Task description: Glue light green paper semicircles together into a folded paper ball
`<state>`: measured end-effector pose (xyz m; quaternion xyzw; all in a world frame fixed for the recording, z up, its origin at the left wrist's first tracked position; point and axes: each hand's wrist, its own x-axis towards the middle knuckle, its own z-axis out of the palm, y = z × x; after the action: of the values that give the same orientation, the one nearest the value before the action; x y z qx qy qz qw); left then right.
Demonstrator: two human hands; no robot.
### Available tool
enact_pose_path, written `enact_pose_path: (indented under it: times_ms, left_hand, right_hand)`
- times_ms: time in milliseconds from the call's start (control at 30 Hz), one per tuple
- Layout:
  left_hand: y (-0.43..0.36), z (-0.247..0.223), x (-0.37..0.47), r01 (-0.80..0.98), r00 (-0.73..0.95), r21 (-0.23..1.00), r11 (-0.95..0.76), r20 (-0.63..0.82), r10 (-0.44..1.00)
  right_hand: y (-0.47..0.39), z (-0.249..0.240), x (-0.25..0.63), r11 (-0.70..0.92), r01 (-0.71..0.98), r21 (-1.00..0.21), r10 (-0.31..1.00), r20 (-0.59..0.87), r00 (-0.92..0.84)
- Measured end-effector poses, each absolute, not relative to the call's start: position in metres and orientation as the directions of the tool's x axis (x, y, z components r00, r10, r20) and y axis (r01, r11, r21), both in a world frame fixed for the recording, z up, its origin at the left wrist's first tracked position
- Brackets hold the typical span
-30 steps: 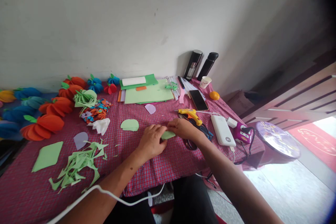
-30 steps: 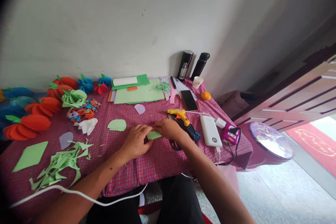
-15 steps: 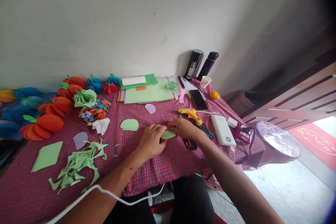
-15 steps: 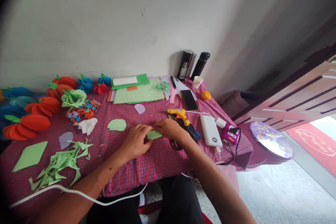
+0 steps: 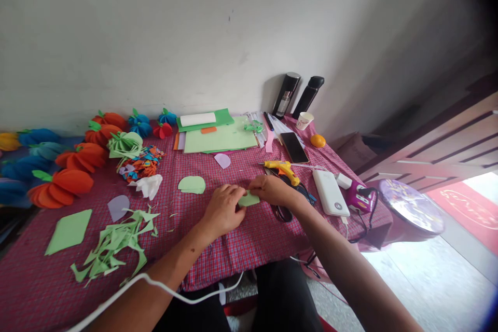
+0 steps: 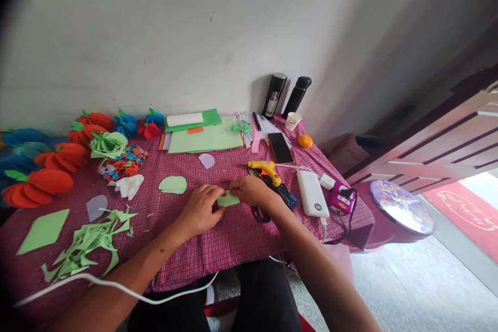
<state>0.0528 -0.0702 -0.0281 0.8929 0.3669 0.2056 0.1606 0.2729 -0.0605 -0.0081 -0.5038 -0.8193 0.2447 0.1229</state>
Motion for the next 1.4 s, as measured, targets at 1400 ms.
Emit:
enact_pose_path:
  times_ms: [1400]
  left_hand:
    - [-0.075,-0.019,0.045,0.519,0.742,0.288,-0.805,0.317,0.591]
  right_hand:
    - [-0.086,-0.006,0.255,0.214,0.943,-0.255,0.977,0.076,-0.201]
